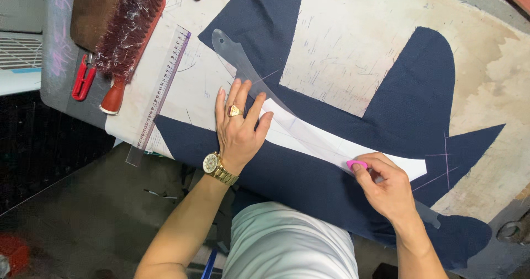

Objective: The person marks lines on dark blue fabric using a curved ruler and pink chalk following a white paper template, then cuts the fabric with large shears.

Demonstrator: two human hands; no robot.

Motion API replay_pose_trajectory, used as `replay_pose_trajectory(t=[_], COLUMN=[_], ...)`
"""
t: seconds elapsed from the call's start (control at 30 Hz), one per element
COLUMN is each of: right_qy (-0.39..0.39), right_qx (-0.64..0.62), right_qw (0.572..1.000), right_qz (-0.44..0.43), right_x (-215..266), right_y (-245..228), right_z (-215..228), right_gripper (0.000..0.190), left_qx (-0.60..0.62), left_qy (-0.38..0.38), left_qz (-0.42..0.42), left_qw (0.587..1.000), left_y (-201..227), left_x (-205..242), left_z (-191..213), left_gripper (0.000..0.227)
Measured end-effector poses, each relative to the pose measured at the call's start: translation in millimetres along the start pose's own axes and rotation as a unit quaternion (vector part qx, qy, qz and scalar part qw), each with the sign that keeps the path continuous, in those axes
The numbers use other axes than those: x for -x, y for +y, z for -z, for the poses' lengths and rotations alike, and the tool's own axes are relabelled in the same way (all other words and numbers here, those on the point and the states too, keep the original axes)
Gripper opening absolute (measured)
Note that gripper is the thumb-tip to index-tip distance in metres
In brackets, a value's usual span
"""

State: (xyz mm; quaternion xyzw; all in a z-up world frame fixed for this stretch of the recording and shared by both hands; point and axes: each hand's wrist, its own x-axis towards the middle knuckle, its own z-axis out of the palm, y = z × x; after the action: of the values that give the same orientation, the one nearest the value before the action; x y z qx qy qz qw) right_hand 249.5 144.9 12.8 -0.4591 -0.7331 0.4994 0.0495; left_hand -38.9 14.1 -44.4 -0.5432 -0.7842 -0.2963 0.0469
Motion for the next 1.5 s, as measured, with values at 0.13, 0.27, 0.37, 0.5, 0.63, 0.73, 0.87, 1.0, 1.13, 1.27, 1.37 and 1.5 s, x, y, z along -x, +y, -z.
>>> replay_pose_trajectory(t=[0.13, 0.27, 0.37, 0.5, 0.63, 0.73, 0.87, 1.0, 1.13, 1.27, 1.37, 1.5], right_qy=[-0.005, -0.001, -0.001, -0.001, -0.002, 0.001, -0.001, -0.011, -0.047, -0.047, -0.052, -0.046], right_qx=[0.007, 0.008, 0.009, 0.014, 0.015, 0.02, 0.024, 0.025, 0.05, 0.056, 0.059, 0.054], right_qw=[1.0, 1.0, 1.0, 1.0, 1.0, 1.0, 1.0, 1.0, 0.996, 0.996, 0.996, 0.996], right_qz=[0.014, 0.02, 0.02, 0.021, 0.021, 0.015, 0.0, 0.005, -0.052, -0.046, -0.032, -0.052], right_x=[-2, -4, -5, -4, -3, -1, 0, 0, 0, 0, 1, 0], right_y=[3, -2, -1, 1, -4, -8, -11, -12, -21, -20, -12, -17], right_z=[0, 0, 0, -1, -1, -2, -2, 0, 4, 5, 6, 5], right_gripper=[0.015, 0.015, 0.015, 0.015, 0.013, 0.013, 0.011, 0.01, 0.014, 0.014, 0.013, 0.013], left_qx=[-0.007, -0.008, -0.005, -0.006, -0.005, -0.005, 0.003, 0.008, -0.035, -0.032, -0.03, -0.028], left_qy=[-0.008, -0.011, -0.011, -0.008, -0.003, 0.0, 0.0, -0.003, -0.049, -0.062, -0.081, -0.071], left_qz=[0.001, 0.003, 0.005, 0.006, 0.008, 0.01, 0.017, 0.017, 0.034, 0.037, 0.042, 0.04], left_qw=[1.0, 1.0, 1.0, 1.0, 1.0, 1.0, 1.0, 1.0, 0.998, 0.997, 0.995, 0.996], left_y=[0, -1, -1, -1, -1, -2, -2, 0, 5, 5, 4, 5], left_x=[-1, 1, 2, 2, 3, 4, 6, 1, -3, -4, -2, -3], left_z=[0, -2, -2, -3, -4, -6, -7, -2, 6, 7, 8, 7], left_gripper=[0.032, 0.032, 0.032, 0.032, 0.032, 0.031, 0.032, 0.033, 0.024, 0.025, 0.03, 0.027])
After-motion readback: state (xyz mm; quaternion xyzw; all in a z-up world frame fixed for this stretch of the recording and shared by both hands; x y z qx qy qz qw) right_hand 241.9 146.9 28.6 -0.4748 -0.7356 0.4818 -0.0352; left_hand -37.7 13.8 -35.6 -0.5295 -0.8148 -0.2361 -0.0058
